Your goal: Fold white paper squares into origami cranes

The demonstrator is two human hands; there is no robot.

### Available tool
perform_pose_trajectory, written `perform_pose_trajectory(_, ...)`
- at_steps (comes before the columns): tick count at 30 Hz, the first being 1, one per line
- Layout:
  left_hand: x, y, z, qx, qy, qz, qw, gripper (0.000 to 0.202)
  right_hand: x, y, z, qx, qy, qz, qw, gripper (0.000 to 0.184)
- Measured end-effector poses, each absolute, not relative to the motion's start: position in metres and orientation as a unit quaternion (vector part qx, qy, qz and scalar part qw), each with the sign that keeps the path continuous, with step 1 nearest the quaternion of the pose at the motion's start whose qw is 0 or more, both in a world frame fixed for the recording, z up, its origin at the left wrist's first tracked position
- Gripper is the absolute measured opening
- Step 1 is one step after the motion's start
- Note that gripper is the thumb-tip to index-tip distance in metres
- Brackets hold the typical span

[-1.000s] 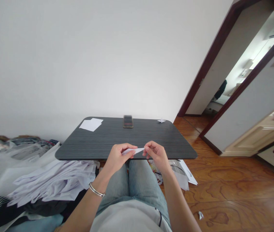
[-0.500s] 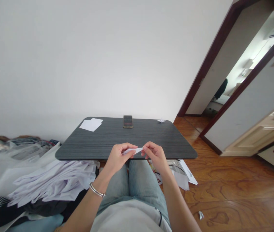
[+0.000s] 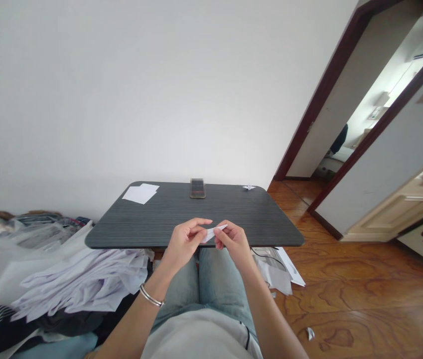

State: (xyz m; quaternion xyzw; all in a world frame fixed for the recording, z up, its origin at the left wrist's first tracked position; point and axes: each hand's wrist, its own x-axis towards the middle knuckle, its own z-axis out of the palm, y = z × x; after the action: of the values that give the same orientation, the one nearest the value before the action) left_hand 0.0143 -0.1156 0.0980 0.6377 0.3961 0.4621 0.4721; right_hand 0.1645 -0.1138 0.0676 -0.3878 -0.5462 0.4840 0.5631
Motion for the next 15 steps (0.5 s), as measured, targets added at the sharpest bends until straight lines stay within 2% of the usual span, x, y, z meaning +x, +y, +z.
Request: perform_pose_trajectory(15, 0.011, -0.1148, 0.0925, 0.664, 0.376, 0.422, 0.49, 0.041, 0.1642, -0.1162, 0.0677, -0.391, -0.516, 0.461, 0.608, 0.033)
